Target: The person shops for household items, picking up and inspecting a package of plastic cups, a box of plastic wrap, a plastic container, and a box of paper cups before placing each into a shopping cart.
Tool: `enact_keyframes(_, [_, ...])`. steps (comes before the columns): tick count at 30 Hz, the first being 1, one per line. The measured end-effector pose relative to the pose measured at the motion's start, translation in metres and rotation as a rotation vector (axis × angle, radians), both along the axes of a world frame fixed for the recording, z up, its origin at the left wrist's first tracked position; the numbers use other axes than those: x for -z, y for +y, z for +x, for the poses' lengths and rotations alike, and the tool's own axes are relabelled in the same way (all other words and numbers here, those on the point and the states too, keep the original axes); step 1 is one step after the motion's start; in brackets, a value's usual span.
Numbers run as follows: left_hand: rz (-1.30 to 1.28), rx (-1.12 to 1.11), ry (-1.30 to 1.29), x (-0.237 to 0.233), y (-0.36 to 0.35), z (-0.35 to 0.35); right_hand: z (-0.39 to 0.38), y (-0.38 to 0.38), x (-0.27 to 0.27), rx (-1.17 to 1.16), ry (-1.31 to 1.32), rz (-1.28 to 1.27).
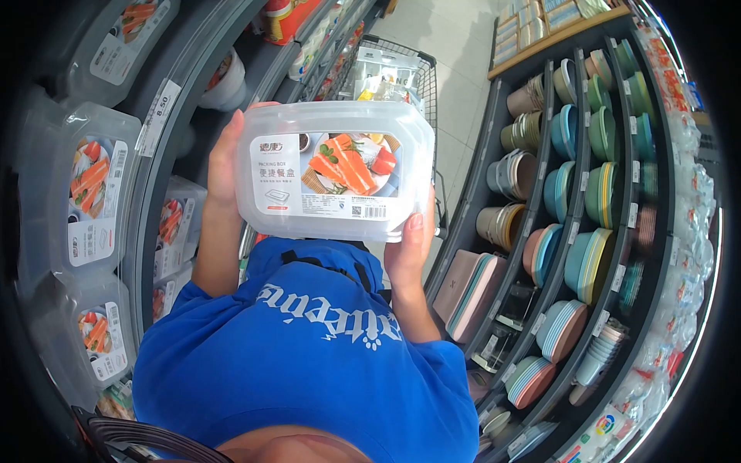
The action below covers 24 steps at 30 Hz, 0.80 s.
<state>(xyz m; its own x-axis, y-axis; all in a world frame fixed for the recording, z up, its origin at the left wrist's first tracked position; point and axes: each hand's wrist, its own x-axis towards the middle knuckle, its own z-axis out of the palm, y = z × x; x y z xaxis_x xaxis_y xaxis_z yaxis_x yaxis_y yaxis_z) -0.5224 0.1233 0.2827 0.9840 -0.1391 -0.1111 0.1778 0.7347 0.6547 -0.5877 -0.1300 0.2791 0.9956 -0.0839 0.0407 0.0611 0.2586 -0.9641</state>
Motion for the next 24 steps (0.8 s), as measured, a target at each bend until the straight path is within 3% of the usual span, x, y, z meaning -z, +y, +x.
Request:
enact_keyframes(7, [-0.052,-0.005,-0.004,0.006,-0.002,0.0,-0.004,-0.007,0.007,0.013,-0.014,0.022])
enact_keyframes(13, [0.088,0.029,-0.042,0.017,-0.003,0.008,0.002,-0.007,-0.001,0.088,-0.06,-0.043])
enact_keyframes(16, [0.643,-0.11,-0.125,0.024,-0.021,0.01,0.007,-0.004,-0.008,0.218,-0.218,-0.123])
enact_keyframes(17, [0.689,-0.031,-0.188,0.029,-0.026,0.007,0.008,-0.001,-0.008,0.262,-0.276,-0.203])
enact_keyframes(20, [0.441,0.101,-0.216,0.045,-0.055,-0.004,0.005,0.006,-0.003,0.302,-0.471,-0.334])
enact_keyframes(22, [0.147,0.102,-0.093,0.046,-0.072,-0.01,0.003,0.004,-0.005,0.216,-0.666,-0.634])
enact_keyframes(24, [0.015,0.079,-0.062,0.035,-0.078,-0.009,0.0,0.007,-0.004,0.176,-0.817,-0.855])
